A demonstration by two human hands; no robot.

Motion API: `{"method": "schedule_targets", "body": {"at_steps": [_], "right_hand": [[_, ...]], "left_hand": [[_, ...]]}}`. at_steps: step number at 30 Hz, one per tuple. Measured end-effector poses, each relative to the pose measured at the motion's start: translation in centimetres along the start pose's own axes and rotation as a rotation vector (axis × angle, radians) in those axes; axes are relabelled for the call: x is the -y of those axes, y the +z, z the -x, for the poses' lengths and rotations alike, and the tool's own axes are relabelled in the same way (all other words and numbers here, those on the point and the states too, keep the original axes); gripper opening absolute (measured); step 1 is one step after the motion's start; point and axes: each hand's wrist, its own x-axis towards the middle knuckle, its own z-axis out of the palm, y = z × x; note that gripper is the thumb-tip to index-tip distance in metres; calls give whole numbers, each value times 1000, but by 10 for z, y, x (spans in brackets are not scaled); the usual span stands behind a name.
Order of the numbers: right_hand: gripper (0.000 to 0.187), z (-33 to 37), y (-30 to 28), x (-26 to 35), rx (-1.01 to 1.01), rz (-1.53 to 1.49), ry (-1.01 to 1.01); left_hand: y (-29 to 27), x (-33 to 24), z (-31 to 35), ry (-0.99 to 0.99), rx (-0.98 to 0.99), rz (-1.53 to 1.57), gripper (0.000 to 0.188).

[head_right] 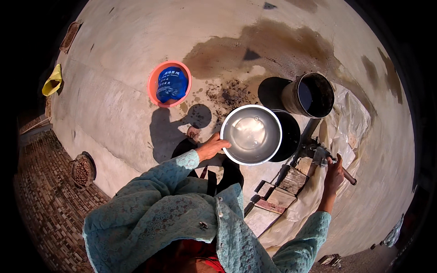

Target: The person places a blue bag into a pink basin, then picks up a metal bowl and fills it with water from a tap. They carry the bowl of water into a brick room, pour it into a bucket, and then walk back out.

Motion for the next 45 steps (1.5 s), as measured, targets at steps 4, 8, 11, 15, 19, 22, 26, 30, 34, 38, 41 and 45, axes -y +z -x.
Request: {"method": "schedule_targets", "body": {"at_steps": [4, 8, 11, 15, 19, 22, 26, 30, 34, 38, 41, 45], "right_hand": [[36, 13, -9, 57, 37, -73, 150], [35, 40, -5, 116, 86, -341, 145], [41, 68, -23, 184, 257, -665, 243], [49, 92, -33, 248, 376, -794, 145], [49, 104, -14, 272, 463, -934, 146], [49, 113, 1, 287, 513, -983, 132], [50, 118, 38, 275, 672, -930, 201], [49, 120, 64, 264, 746, -910, 122], [48, 111, 69, 254, 783, -817, 62], [51, 113, 64, 246, 777, -748, 32], [51, 122, 49, 266, 768, -676, -45], [54, 131, 9, 358, 763, -580, -257]], "left_hand": [[-33, -13, 24, 26, -63, 101, 33], [-65, -47, 52, 86, -18, 134, 35], [-93, -63, 72, 158, -6, 197, 34], [-130, -80, 94, 192, -28, 247, 35], [-160, -84, 121, 322, -101, 341, 38], [-189, -62, 130, 345, -176, 420, 36], [-209, -65, 164, 425, -255, 507, 31], [-208, -87, 213, 448, -291, 549, 32], [-209, -79, 241, 503, -385, 627, 36], [-218, -73, 272, 489, -433, 685, 39], [-243, -55, 286, 483, -427, 715, 37], [-271, -58, 314, 539, -431, 766, 38]]}}
